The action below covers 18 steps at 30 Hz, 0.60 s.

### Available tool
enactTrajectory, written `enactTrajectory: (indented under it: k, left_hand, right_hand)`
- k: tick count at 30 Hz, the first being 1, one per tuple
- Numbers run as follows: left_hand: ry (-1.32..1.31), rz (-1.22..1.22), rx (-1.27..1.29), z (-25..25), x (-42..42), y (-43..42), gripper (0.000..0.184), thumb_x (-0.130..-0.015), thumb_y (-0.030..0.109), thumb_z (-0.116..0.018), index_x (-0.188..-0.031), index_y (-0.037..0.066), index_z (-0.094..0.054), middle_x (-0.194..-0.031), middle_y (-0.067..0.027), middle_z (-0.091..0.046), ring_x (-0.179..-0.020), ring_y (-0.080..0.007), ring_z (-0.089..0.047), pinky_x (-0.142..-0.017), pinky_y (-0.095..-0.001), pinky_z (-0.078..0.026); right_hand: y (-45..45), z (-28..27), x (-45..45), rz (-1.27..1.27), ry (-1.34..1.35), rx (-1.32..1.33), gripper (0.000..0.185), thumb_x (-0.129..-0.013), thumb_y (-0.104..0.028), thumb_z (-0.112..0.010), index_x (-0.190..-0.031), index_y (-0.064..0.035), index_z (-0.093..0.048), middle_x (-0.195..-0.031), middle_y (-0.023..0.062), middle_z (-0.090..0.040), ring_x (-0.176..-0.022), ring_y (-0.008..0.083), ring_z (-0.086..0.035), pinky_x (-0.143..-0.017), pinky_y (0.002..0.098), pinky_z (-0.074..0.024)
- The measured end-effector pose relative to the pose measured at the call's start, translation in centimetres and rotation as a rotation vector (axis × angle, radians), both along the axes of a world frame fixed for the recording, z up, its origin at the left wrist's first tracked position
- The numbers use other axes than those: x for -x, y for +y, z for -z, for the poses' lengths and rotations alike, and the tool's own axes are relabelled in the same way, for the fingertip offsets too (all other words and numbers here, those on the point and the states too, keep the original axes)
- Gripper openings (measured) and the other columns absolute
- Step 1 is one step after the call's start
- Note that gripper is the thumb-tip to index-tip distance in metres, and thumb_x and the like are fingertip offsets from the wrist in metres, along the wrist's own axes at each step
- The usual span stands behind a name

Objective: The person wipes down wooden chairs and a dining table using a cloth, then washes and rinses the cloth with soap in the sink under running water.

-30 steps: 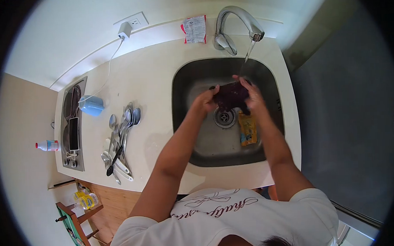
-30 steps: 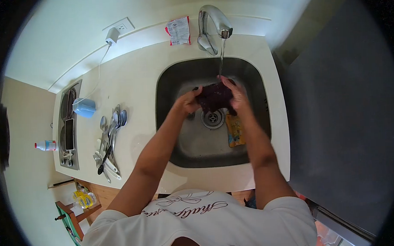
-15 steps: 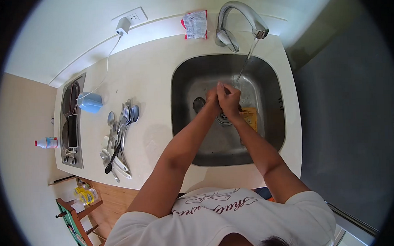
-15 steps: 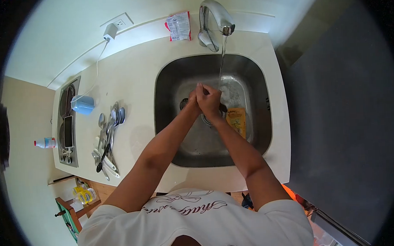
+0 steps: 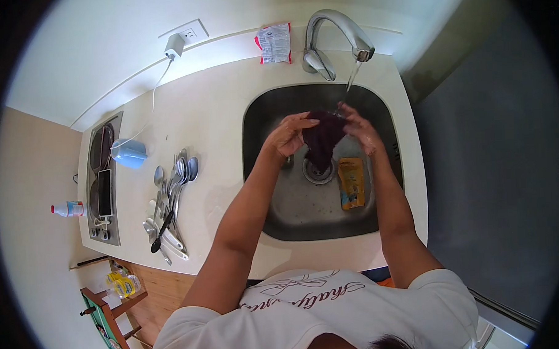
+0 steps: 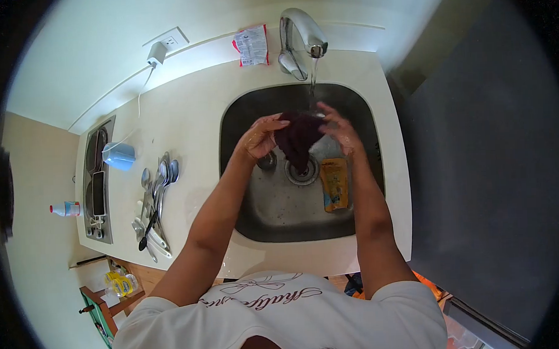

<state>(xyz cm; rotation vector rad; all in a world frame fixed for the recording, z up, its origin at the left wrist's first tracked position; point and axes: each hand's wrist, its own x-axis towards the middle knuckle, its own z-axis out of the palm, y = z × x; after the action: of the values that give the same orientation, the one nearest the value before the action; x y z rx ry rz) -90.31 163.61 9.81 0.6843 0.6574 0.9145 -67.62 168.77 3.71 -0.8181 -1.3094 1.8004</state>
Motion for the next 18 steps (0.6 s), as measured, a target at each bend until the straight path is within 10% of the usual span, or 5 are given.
enactTrajectory:
  k: [5, 8, 11, 16, 18]
  left_hand:
    - [-0.230, -0.243, 0.451, 5.9, -3.1, -0.7, 0.029, -0.088, 0.031, -0.053, -0.106, 0.008, -0.060, -0.101, -0.0045, -0.064, -0.090, -0.0140, -0.063, -0.080, -0.0331, -0.051]
    - [-0.358, -0.305, 0.208, 12.1, -4.4, -0.2, 0.025, -0.084, 0.030, -0.057, -0.101, 0.012, -0.060, -0.098, -0.0030, -0.063, -0.089, -0.0158, -0.062, -0.077, -0.0322, -0.050]
    - [0.309, -0.508, -0.295, 21.5, -4.9, 1.0, 0.021, -0.080, 0.029, -0.061, -0.096, 0.015, -0.061, -0.095, -0.0015, -0.062, -0.088, -0.0175, -0.061, -0.073, -0.0313, -0.049]
    - [0.161, -0.569, 0.706, 8.9, -6.2, 0.7, 0.024, -0.091, 0.034, -0.043, -0.091, 0.014, -0.057, -0.090, -0.0034, -0.059, -0.083, -0.0143, -0.055, -0.059, -0.0294, -0.046]
    - [1.135, 0.022, -0.319, 16.7, -4.0, 2.2, 0.035, -0.082, 0.036, -0.061, -0.104, 0.010, -0.059, -0.099, -0.0060, -0.063, -0.092, -0.0191, -0.061, -0.075, -0.0325, -0.048]
  right_hand:
    - [-1.7, -0.8, 6.7, 0.374, 0.542, 0.327, 0.027, -0.080, -0.016, -0.066, -0.103, -0.0033, -0.061, -0.114, 0.0075, -0.060, -0.106, 0.0171, -0.055, -0.092, 0.0325, -0.0419]
    - [-8.2, -5.2, 11.1, 0.379, -0.500, -0.491, 0.046, -0.078, -0.042, -0.068, -0.056, -0.0057, -0.050, -0.050, 0.0081, -0.046, -0.046, 0.0218, -0.045, -0.052, 0.0355, -0.0398]
    - [-4.7, -0.2, 10.2, 0.681, -0.381, -0.713, 0.019, -0.078, -0.017, -0.065, -0.076, 0.0014, -0.065, -0.074, 0.0135, -0.067, -0.068, 0.0174, -0.063, -0.066, 0.0307, -0.0477]
    - [-2.9, 1.9, 9.3, 0.777, -0.592, -0.468, 0.016, -0.077, -0.014, -0.062, -0.074, 0.0015, -0.065, -0.066, 0.0193, -0.061, -0.062, 0.0300, -0.064, -0.058, 0.0344, -0.0474]
    - [-5.5, -0.8, 10.9, 0.725, -0.395, -0.589, 0.022, -0.080, -0.017, -0.061, -0.071, 0.0024, -0.063, -0.064, 0.0197, -0.060, -0.059, 0.0317, -0.062, -0.056, 0.0360, -0.0458]
